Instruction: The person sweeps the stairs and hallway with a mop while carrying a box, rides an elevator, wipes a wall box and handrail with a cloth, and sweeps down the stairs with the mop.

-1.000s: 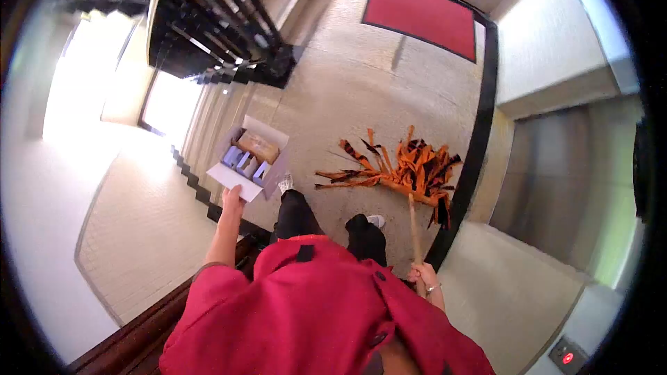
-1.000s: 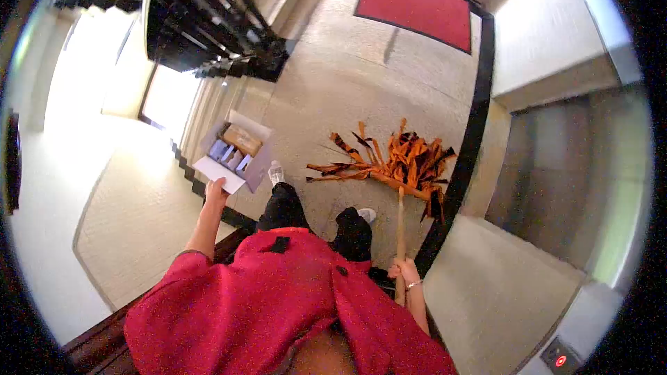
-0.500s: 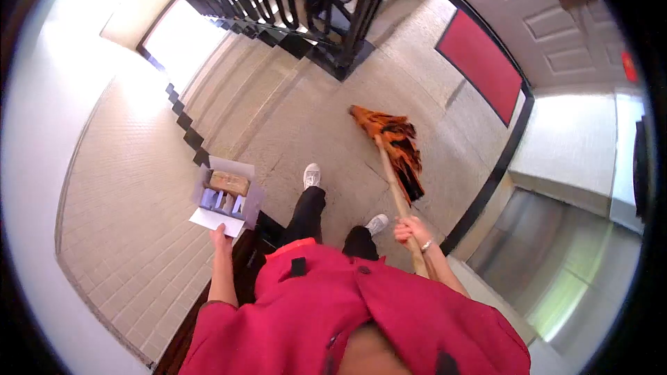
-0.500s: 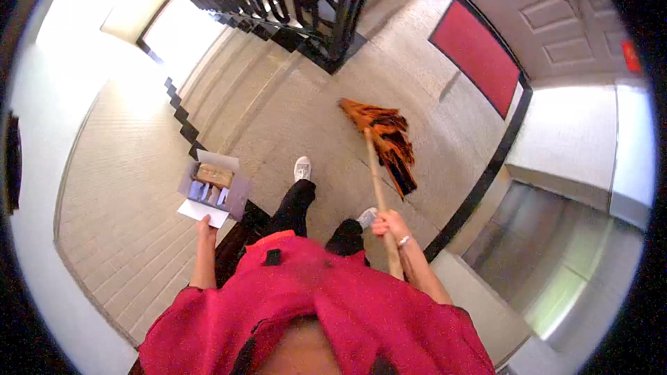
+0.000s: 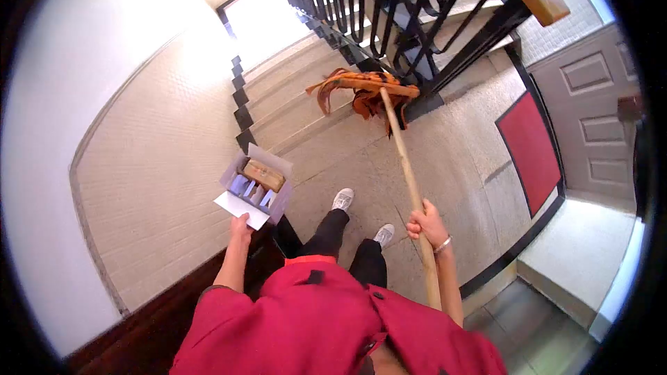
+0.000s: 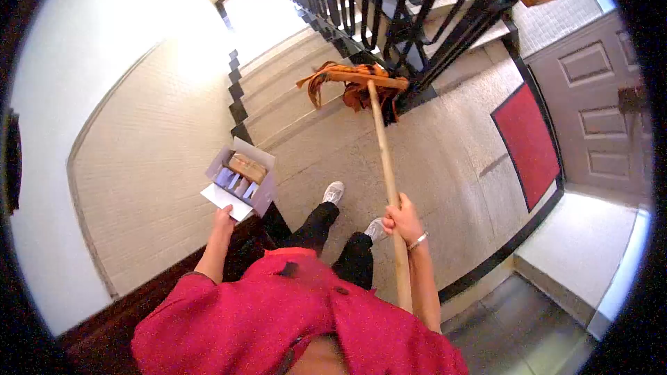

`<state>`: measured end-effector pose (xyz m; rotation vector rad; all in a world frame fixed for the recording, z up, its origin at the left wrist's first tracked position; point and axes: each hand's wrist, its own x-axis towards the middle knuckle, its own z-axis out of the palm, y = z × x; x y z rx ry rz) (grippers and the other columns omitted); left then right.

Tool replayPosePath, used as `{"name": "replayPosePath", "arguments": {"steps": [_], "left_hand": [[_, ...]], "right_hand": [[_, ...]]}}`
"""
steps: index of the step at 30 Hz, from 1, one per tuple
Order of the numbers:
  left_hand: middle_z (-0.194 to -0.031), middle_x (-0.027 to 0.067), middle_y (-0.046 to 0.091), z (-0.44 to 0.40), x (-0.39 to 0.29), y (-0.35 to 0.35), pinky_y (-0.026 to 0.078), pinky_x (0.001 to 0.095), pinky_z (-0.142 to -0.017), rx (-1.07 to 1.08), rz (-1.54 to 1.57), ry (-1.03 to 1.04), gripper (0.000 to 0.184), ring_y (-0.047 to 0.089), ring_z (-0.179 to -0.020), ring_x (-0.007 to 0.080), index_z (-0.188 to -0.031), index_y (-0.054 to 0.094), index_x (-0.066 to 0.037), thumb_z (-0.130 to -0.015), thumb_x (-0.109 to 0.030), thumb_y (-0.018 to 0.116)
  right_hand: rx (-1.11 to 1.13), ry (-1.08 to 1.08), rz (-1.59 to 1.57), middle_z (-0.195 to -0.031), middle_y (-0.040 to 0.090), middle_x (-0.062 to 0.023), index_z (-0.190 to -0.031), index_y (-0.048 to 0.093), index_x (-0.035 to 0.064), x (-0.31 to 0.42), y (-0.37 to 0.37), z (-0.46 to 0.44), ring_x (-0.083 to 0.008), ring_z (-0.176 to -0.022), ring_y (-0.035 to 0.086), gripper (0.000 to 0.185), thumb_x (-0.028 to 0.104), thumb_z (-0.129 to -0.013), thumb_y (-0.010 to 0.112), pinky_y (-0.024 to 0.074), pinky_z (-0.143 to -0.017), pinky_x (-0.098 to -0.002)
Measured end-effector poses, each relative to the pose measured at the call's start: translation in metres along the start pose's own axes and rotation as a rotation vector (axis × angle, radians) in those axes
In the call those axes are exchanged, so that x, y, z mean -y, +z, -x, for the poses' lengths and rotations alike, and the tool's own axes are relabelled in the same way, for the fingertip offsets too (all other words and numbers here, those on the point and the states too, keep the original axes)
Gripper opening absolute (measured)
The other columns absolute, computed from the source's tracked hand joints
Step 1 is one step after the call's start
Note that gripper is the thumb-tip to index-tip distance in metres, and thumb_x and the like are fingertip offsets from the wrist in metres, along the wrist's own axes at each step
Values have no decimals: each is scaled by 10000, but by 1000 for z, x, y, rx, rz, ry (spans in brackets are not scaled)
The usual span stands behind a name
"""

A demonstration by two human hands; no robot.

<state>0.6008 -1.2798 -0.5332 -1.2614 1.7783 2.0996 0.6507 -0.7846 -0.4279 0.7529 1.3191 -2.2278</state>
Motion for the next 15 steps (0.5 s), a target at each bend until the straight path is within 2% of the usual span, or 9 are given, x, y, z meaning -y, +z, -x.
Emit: {"name": "replayPosePath", "arguments": {"steps": [2, 5, 8, 12, 15], "left_hand": [[-1004, 113, 484, 13, 1, 9, 459, 440, -727, -19, 14, -1, 354, 508, -909, 270, -1102, 368, -40, -753, -10, 420], [-1015, 111, 479, 14, 10, 7, 457, 440, -732, 53, 79, 2, 362, 505, -916, 263, -1109, 364, -44, -753, -11, 421], [-1013, 110, 480, 29, 2, 15, 459, 431, -733, 4, 79, -38, 365, 510, -903, 263, -1105, 373, -41, -744, -17, 426], [-1002, 127, 506, 48, 0, 17, 457, 451, -732, -52, 89, -99, 366, 532, -886, 287, -1100, 379, 5, -737, 1, 416], [-1004, 125, 508, 44, 6, -9, 449, 451, -753, -80, 107, -120, 389, 530, -891, 292, -1109, 376, 12, -722, 13, 413]], "right_hand": [[-7, -3, 26, -595, 357, -13, -880, 274, 59, -6, -8, 13, -79, -414, 369, 191, 27, -762, 421, 332, -327, -228], [-119, 152, 94, -582, 345, -20, -899, 278, 64, -39, -7, 23, -87, -399, 357, 217, 10, -739, 415, 331, -323, -242], [-146, 308, 265, -594, 365, -45, -930, 289, 61, -83, -18, 22, -115, -398, 383, 242, -4, -730, 410, 351, -330, -267], [-145, 380, 591, -590, 394, -69, -960, 312, 45, -160, -87, -20, -146, -392, 407, 281, -12, -706, 420, 366, -331, -295], [-145, 471, 623, -582, 411, -84, -977, 328, 35, -150, -86, -34, -155, -388, 417, 319, 6, -684, 452, 373, -332, -302]]}}
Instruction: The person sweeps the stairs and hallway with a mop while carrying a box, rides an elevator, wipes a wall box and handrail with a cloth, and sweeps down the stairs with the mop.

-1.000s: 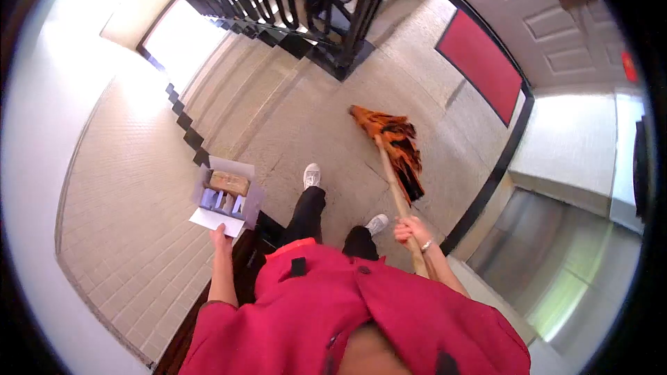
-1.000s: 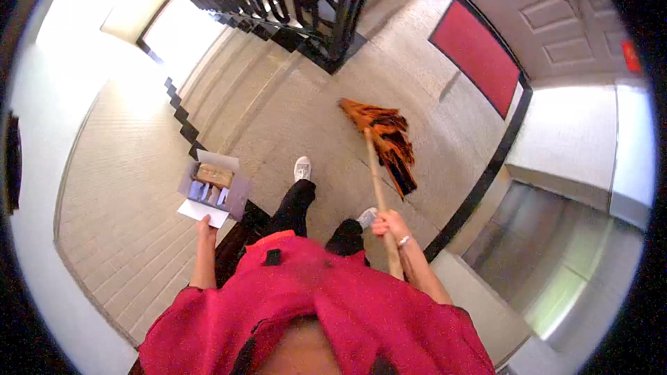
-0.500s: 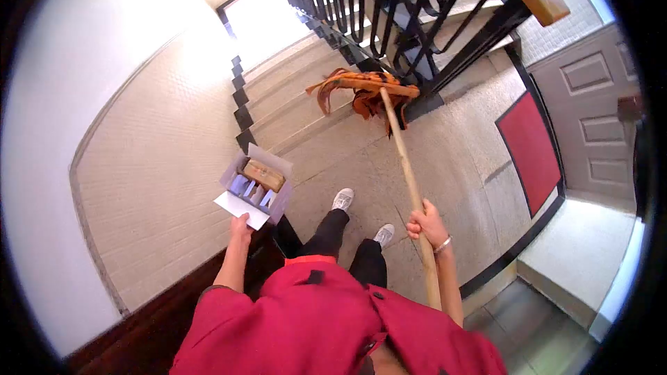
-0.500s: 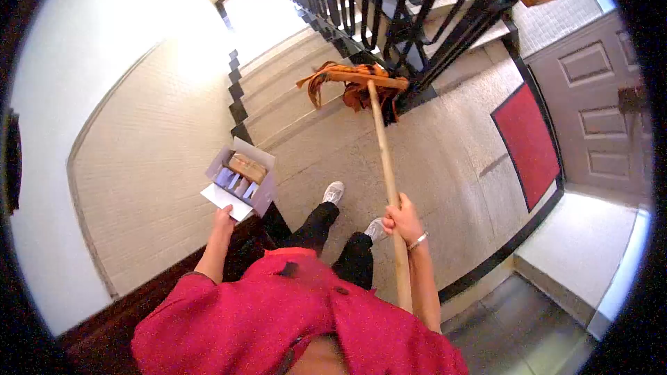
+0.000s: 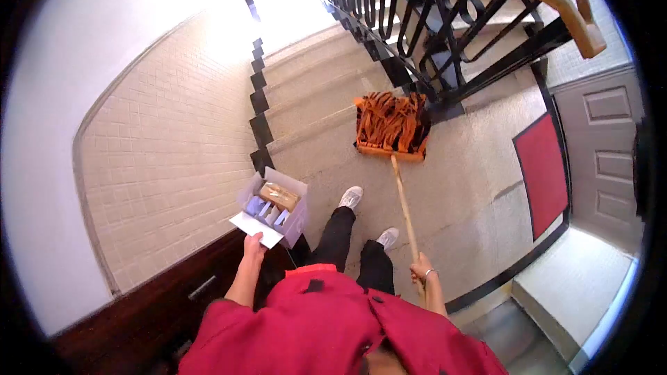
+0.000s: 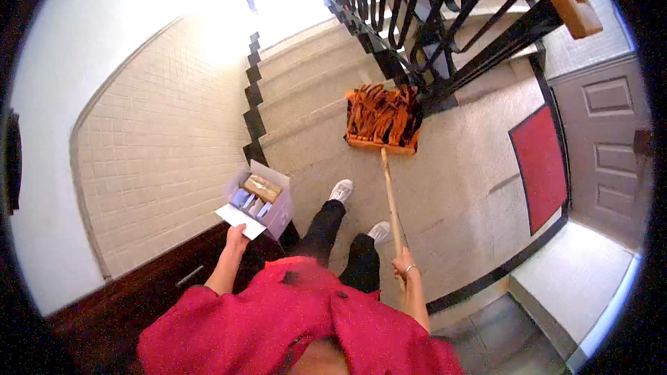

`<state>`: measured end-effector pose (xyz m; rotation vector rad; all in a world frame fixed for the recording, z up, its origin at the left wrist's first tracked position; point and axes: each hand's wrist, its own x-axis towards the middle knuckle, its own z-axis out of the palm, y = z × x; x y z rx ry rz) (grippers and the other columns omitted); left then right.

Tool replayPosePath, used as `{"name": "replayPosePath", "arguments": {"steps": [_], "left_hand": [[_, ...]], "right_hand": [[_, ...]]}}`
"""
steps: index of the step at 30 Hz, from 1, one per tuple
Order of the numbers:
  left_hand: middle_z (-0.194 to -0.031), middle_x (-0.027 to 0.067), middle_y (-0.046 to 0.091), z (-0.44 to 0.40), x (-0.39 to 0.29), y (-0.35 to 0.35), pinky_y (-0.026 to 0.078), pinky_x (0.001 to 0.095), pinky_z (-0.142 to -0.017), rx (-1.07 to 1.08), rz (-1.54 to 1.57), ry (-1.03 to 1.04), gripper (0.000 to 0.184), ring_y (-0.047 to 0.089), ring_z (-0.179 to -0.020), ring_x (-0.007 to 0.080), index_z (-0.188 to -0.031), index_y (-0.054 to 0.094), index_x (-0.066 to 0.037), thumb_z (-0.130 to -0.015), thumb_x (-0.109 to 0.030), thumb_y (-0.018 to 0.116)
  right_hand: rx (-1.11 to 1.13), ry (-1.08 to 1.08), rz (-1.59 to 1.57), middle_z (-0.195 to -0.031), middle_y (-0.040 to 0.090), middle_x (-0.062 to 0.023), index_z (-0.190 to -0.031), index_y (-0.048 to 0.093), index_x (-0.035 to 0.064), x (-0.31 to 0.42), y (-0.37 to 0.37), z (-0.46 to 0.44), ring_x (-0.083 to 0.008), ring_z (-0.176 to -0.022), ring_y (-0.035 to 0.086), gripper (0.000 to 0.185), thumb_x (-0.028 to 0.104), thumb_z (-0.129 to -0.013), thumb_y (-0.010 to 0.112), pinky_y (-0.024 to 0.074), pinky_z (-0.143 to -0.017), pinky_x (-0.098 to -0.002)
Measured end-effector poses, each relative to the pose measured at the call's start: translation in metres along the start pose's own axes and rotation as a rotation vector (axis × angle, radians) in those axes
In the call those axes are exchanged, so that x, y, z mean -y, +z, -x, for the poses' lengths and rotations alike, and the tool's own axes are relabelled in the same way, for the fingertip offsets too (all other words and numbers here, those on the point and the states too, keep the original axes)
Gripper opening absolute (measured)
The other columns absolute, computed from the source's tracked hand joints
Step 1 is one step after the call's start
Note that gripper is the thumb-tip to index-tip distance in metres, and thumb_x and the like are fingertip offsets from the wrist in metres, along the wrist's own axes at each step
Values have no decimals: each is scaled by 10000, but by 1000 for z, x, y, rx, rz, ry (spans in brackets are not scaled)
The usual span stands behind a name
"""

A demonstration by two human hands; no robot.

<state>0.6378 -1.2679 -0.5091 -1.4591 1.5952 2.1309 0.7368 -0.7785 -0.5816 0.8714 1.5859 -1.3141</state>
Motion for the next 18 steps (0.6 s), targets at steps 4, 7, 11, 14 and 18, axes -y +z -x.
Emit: {"name": "replayPosePath", "arguments": {"steps": [4, 7, 11, 14, 18], "left_hand": [[-1038, 134, 489, -19, 12, -28, 436, 446, -785, 29, -2, -41, 431, 513, -932, 289, -1133, 364, 5, -706, -2, 424], [-1049, 131, 481, -17, 4, -24, 441, 435, -784, 10, -42, -42, 428, 509, -943, 281, -1143, 352, 2, -720, -5, 415], [-1046, 122, 481, -12, -6, -17, 450, 422, -772, 24, -109, -32, 413, 514, -929, 275, -1142, 352, -1, -734, -9, 412], [-1017, 115, 493, -20, -4, -22, 448, 414, -765, 116, -111, -4, 367, 521, -906, 267, -1110, 371, 8, -748, -25, 425], [-1020, 111, 483, -22, -2, -23, 434, 401, -793, 118, -95, 32, 347, 505, -922, 255, -1094, 369, 3, -758, -25, 448]], "right_hand": [[32, 37, -121, -546, 389, -62, -951, 315, 41, 36, -8, 14, -136, -374, 406, 300, -14, -687, 445, 369, -320, -297], [22, 49, -186, -517, 356, -35, -910, 300, 49, 56, 2, 6, -110, -360, 388, 263, -34, -697, 429, 352, -307, -279], [-7, -24, -318, -512, 351, -27, -900, 317, 59, 96, 0, -13, -110, -359, 383, 254, -20, -690, 435, 341, -301, -276], [-68, -186, -239, -515, 363, -27, -893, 332, 44, 117, 3, -60, -113, -359, 383, 229, -11, -693, 430, 342, -303, -265], [-153, -265, -237, -545, 411, -45, -879, 338, 29, 137, 19, -91, -120, -386, 417, 209, 24, -696, 439, 361, -324, -268]]}}
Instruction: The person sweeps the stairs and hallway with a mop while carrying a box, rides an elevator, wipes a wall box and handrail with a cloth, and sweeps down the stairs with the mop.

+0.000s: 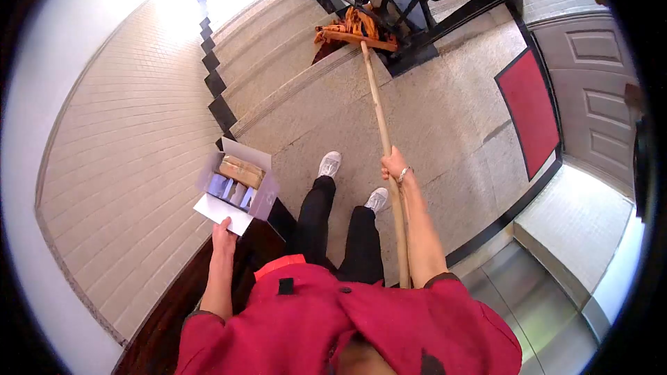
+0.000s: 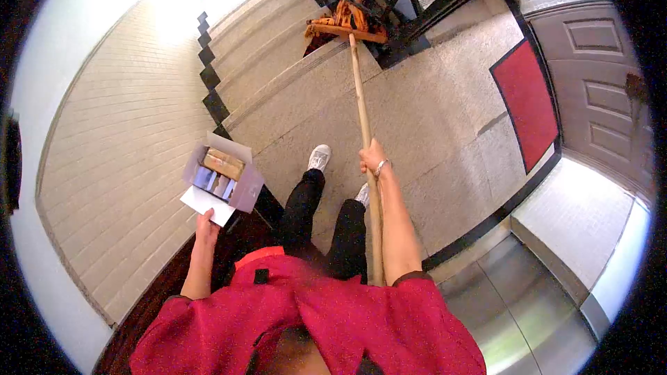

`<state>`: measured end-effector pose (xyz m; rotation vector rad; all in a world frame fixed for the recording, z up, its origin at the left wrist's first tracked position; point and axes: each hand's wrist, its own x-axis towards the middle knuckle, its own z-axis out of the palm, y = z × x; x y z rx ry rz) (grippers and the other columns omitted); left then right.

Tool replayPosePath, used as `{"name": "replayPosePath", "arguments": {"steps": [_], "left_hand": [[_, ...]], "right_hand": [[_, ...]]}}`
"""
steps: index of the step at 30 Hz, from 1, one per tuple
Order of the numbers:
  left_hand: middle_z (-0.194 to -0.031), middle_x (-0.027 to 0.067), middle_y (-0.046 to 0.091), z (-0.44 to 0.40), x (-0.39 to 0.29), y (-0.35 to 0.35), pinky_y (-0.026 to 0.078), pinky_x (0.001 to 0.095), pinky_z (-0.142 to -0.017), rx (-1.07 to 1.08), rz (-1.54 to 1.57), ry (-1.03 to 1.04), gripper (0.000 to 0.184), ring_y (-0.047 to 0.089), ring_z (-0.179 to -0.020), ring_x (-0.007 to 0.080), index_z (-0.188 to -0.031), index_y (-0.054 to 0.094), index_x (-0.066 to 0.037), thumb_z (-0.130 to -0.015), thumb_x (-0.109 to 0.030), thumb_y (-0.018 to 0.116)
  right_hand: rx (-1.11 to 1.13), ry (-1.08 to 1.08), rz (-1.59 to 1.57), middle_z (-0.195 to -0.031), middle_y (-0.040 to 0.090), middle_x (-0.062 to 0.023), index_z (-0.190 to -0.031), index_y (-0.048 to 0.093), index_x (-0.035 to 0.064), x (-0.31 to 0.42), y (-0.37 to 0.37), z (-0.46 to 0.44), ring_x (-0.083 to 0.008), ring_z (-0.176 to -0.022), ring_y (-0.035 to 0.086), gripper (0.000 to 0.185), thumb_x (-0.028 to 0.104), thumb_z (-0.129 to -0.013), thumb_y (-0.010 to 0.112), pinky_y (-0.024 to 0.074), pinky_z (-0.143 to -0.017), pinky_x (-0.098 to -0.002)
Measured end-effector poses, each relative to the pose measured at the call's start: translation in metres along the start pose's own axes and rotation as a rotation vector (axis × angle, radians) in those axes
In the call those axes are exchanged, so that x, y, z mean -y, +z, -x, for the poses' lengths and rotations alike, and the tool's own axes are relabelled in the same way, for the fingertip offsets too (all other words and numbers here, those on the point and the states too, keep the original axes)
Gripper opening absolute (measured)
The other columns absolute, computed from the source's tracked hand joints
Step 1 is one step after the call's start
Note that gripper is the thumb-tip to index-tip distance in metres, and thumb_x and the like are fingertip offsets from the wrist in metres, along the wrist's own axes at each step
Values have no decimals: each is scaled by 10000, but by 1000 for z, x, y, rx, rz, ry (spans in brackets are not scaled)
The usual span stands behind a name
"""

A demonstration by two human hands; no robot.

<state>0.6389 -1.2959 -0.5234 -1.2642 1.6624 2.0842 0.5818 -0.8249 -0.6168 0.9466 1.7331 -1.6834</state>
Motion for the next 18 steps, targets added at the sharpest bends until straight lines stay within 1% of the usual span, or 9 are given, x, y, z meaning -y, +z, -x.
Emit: {"name": "replayPosePath", "arguments": {"steps": [3, 4, 6, 10, 11, 13, 15, 17, 18], "left_hand": [[-1025, 115, 479, 17, -4, 17, 430, 394, -807, -54, 36, 41, 336, 501, -930, 250, -1098, 361, 0, -769, -11, 427], [-1031, 112, 478, 14, -2, 15, 420, 385, -823, -5, 52, 31, 342, 498, -936, 244, -1107, 361, 0, -771, -13, 427], [-1037, 102, 479, 13, 4, 19, 429, 381, -807, 38, 99, 64, 350, 501, -932, 235, -1114, 366, -4, -771, -21, 435], [-1032, 102, 489, 12, 18, 20, 442, 376, -780, 34, 182, 57, 350, 504, -934, 227, -1113, 380, -10, -769, -31, 444], [-1018, 99, 498, 11, 20, 22, 444, 373, -773, -29, 190, 20, 346, 512, -920, 229, -1107, 390, -14, -766, -33, 447], [-1011, 98, 501, 12, 21, 24, 447, 373, -761, -39, 205, -8, 344, 519, -905, 234, -1103, 396, -18, -764, -38, 449], [-1012, 102, 501, 16, 16, 28, 451, 372, -746, -82, 220, -44, 345, 526, -887, 241, -1102, 396, -10, -762, -36, 445], [-1011, 105, 501, 11, 25, 21, 449, 374, -751, -126, 218, -67, 346, 524, -891, 242, -1102, 394, -1, -761, -31, 441], [-1011, 107, 502, 11, 30, 15, 448, 375, -753, -158, 213, -78, 347, 523, -894, 243, -1102, 393, 3, -760, -29, 440]], "right_hand": [[7, -56, 168, -555, 438, -79, -882, 339, 17, 3, -9, 49, -149, -414, 454, 219, 74, -702, 449, 396, -364, -298], [30, -90, 249, -570, 443, -92, -896, 335, 11, 1, -16, 79, -162, -421, 459, 239, 82, -699, 450, 403, -377, -306], [37, -159, 355, -539, 402, -47, -866, 317, 48, -27, -27, 132, -133, -385, 415, 198, 62, -711, 439, 349, -317, -270], [210, 99, 329, -524, 401, -44, -882, 298, 62, -14, -30, 233, -134, -378, 424, 217, 41, -717, 436, 360, -329, -272], [258, 158, 238, -527, 405, -43, -881, 305, 59, -6, -27, 236, -133, -380, 428, 212, 39, -719, 440, 362, -329, -272], [353, 273, 49, -532, 413, -39, -880, 320, 51, 11, -20, 237, -131, -384, 436, 203, 35, -722, 447, 365, -328, -272], [435, 223, 55, -545, 416, -30, -883, 367, 39, 25, -11, 187, -126, -385, 425, 189, 44, -722, 466, 360, -331, -260], [516, 356, -257, -532, 378, -8, -886, 407, 31, 37, 19, 135, -98, -374, 370, 165, 40, -734, 471, 325, -324, -229], [552, 496, -534, -529, 354, 1, -889, 410, 33, 34, 22, 100, -83, -371, 343, 158, 37, -742, 468, 307, -323, -215]]}}
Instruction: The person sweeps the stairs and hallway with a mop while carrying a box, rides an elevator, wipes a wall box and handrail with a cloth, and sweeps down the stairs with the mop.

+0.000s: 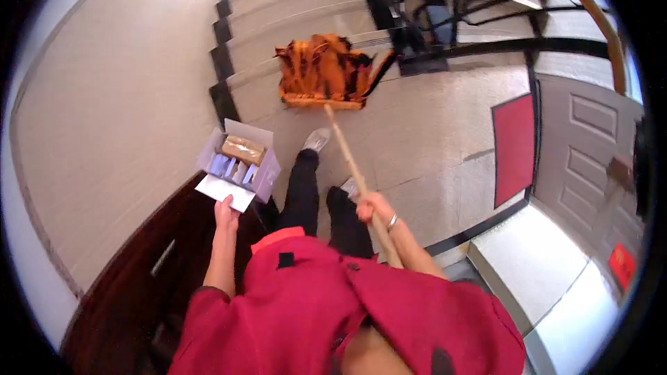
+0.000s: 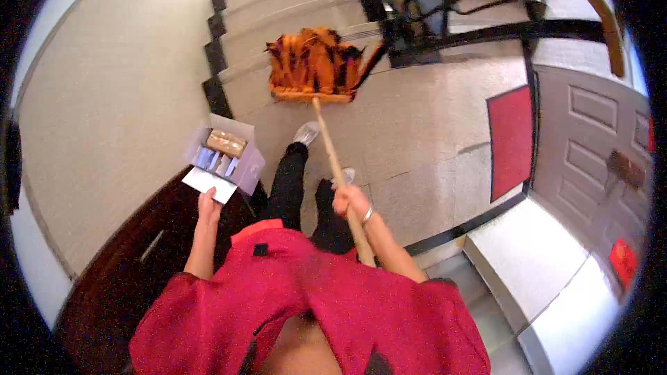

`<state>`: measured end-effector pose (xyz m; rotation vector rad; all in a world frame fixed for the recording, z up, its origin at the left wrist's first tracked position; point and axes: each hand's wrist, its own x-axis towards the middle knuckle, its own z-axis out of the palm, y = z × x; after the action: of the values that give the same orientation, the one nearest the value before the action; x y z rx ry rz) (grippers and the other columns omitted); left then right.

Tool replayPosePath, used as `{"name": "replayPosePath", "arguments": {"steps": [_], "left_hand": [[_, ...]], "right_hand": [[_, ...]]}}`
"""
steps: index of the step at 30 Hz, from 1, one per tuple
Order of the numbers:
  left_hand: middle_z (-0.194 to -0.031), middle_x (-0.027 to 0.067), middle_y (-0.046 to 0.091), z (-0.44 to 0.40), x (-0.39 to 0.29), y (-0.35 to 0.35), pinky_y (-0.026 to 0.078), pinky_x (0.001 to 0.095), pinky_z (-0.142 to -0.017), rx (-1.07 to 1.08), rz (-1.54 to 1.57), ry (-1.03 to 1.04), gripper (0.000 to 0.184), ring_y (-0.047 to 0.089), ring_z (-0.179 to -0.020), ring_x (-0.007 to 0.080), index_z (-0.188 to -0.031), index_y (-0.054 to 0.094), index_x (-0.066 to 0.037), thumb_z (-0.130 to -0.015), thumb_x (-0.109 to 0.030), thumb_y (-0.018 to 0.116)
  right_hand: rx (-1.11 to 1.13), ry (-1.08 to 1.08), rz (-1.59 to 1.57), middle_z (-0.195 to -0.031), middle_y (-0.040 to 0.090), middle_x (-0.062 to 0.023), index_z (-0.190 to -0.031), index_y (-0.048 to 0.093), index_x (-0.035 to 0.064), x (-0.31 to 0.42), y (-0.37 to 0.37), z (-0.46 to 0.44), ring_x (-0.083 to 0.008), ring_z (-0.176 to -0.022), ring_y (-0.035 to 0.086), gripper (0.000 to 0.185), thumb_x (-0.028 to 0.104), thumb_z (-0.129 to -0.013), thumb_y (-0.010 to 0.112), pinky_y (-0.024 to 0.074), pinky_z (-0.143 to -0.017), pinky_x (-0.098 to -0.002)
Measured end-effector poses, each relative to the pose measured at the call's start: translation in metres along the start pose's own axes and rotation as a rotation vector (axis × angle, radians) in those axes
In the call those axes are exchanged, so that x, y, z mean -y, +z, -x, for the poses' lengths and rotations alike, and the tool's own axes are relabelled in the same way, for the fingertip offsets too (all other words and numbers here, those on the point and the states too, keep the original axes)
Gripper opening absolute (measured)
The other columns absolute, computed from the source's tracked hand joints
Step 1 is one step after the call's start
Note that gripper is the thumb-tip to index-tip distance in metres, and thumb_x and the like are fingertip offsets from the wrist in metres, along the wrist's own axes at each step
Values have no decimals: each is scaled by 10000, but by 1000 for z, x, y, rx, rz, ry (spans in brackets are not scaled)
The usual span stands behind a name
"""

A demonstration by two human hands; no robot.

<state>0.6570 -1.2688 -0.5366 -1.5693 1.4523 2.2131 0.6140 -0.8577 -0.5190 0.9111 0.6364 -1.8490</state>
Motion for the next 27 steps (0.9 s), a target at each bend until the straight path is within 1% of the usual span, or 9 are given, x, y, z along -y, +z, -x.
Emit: {"name": "replayPosePath", "arguments": {"steps": [1, 2, 7, 12, 16, 18, 21, 24, 27], "left_hand": [[-997, 108, 507, 0, 4, -3, 444, 374, -761, -30, 23, -2, 350, 522, -895, 241, -1097, 396, 12, -752, -22, 445], [-988, 106, 511, 0, 7, -3, 445, 374, -761, -46, 73, 18, 355, 522, -894, 243, -1093, 402, 7, -743, -18, 457], [-989, 99, 510, 9, 25, 10, 466, 369, -718, -216, 145, 25, 349, 525, -888, 231, -1088, 410, -7, -744, -18, 467], [-999, 97, 507, 32, 30, 41, 470, 351, -707, -326, 232, 77, 345, 532, -872, 218, -1094, 405, -18, -756, -37, 473], [-1014, 102, 504, 36, 30, 42, 466, 348, -715, -335, 268, 51, 346, 532, -879, 225, -1099, 401, -10, -761, -38, 467], [-1020, 106, 500, 38, 26, 40, 459, 355, -733, -348, 270, 57, 358, 525, -895, 230, -1105, 401, -10, -756, -38, 473], [-1035, 113, 491, 40, 22, 38, 443, 372, -770, -327, 264, 50, 390, 507, -932, 245, -1119, 398, -9, -741, -41, 488], [-1042, 116, 490, 42, 9, 42, 448, 387, -762, -300, 174, 44, 385, 508, -937, 261, -1114, 399, 0, -740, -46, 480], [-1032, 132, 492, 39, 2, 37, 455, 397, -748, -220, 84, 102, 370, 514, -924, 269, -1110, 396, 20, -749, -34, 457]], "right_hand": [[68, 71, -291, -526, 330, 10, -893, 414, 36, 14, -8, -22, -68, -369, 315, 153, 34, -750, 466, 290, -321, -200], [-49, 60, -116, -528, 309, 23, -896, 409, 35, 30, 0, -23, -49, -369, 286, 137, 24, -765, 449, 262, -317, -185], [-176, 113, 356, -555, 324, -13, -841, 352, 61, 105, 26, -38, -61, -378, 309, 134, 50, -755, 454, 278, -307, -203], [-81, 87, 782, -572, 339, -33, -849, 301, 73, 157, 76, -83, -83, -379, 337, 175, 71, -746, 443, 311, -300, -234], [-46, 120, 1200, -581, 399, -53, -892, 291, 54, 139, 105, -121, -121, -372, 389, 198, 88, -746, 420, 356, -304, -272], [-74, 182, 1509, -650, 505, -132, -928, 289, 23, 125, 123, -127, -223, -447, 506, 240, 93, -745, 428, 414, -371, -359], [-94, 238, 1723, -889, 546, -265, -982, 297, -17, 107, 137, -125, -380, -826, 553, 311, 81, -738, 464, 442, -666, -452], [-94, 209, 1829, -957, 527, -263, -1023, 336, -27, 91, 126, -125, -368, -876, 543, 357, 56, -723, 512, 454, -702, -447], [-167, 99, 1745, -992, 528, -236, -1036, 367, -9, 64, 93, -105, -368, -899, 534, 271, 144, -812, 357, 443, -737, -438]]}}
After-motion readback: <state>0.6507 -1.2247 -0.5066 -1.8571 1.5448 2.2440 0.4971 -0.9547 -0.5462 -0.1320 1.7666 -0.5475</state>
